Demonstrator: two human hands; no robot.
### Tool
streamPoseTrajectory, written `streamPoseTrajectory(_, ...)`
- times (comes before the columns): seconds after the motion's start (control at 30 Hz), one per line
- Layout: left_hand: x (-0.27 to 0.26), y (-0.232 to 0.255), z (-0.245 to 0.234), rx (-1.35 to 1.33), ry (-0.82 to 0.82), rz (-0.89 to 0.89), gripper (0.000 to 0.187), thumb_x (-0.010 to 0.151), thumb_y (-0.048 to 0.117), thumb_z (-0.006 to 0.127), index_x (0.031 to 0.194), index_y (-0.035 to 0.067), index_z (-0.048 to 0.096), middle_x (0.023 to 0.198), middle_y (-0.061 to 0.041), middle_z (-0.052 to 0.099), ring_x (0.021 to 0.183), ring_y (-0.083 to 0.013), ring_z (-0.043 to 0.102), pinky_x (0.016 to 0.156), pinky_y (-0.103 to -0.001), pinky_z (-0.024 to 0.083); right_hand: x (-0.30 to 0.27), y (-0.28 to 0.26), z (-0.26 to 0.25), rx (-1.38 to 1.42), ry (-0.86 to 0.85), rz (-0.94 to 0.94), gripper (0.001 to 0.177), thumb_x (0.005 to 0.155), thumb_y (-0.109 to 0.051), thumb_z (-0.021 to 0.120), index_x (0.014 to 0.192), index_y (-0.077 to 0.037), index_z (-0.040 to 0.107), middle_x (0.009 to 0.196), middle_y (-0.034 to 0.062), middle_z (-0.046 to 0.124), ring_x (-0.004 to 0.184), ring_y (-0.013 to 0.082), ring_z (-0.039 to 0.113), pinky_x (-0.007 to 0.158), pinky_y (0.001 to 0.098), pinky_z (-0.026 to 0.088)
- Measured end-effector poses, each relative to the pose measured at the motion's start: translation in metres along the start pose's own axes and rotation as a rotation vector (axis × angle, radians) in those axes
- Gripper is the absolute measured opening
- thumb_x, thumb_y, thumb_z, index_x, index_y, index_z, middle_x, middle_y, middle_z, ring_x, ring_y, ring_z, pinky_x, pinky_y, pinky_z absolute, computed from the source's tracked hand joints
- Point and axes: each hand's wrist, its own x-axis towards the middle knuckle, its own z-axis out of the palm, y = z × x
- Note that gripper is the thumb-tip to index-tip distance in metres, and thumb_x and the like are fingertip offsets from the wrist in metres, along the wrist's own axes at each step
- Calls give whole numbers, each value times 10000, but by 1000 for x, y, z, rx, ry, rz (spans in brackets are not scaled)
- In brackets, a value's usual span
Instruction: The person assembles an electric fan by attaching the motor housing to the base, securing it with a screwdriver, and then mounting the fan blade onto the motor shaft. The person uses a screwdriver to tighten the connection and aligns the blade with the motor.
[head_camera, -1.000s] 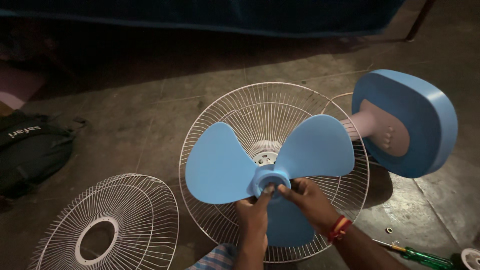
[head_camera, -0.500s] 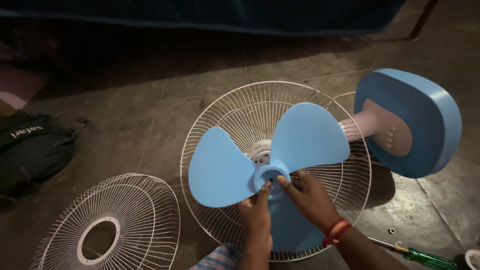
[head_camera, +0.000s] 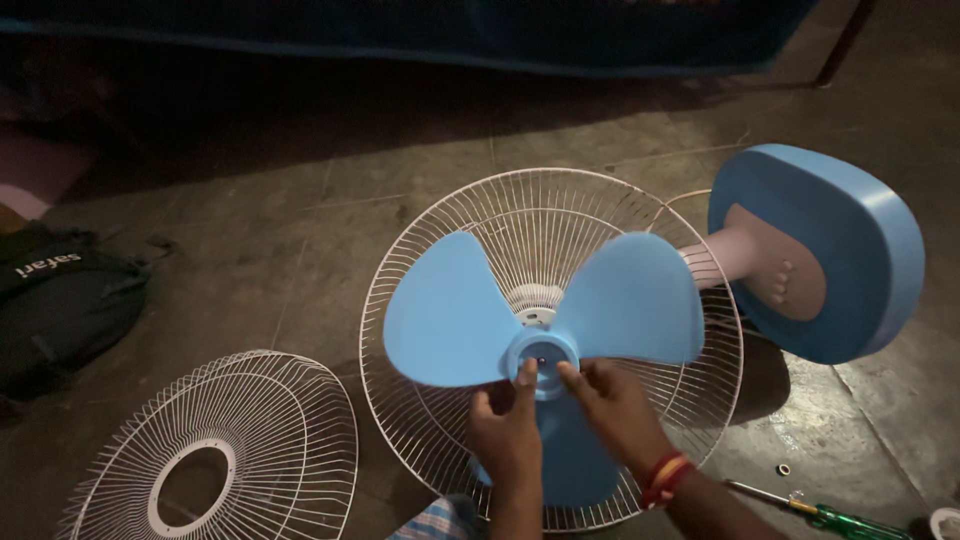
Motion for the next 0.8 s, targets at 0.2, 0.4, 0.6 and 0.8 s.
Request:
streamPoseTrajectory(0.2,3,-14,2,460,205,121,940,683,709,819,1311,49,586,1313,-237,577,1264,-393,520,993,-546,452,-11,8,9,277,-58,346,459,959,-486,631,818,-49,612,646,-13,493,571,168,480,545,348,447)
streamPoseTrajectory(0.4,-7,0,-25,419,450,611,995,630,659,837,1332,16,546,1476,-226,503,1347,-420,452,1116,-596,286,-36,-27,-9,-308,-201,150,456,892,-504,741,942,-51,732,767,88,757,691,177,745,642,321,592)
streamPoseTrajectory(0.6,7,34,-53,890,61,480,1150,670,838,747,1469,96,381,1598,-183,330,1519,-369,234,1238,-593,97,-38,-71,-37,-650,223,-635,538,773,-490,796,1146,-115,699,1180,79,721,1085,247,701,959,360,546)
streamPoseTrajectory(0.8,15,67,-70,1014,35,368,1550,461,907,787,1640,160,114,1702,-181,-70,1514,-423,-69,1190,-580,23,-12,-140,-36,-1145,57,-571,823,694,-558,848,1364,-149,601,1470,58,528,1360,284,397,1171,535,191)
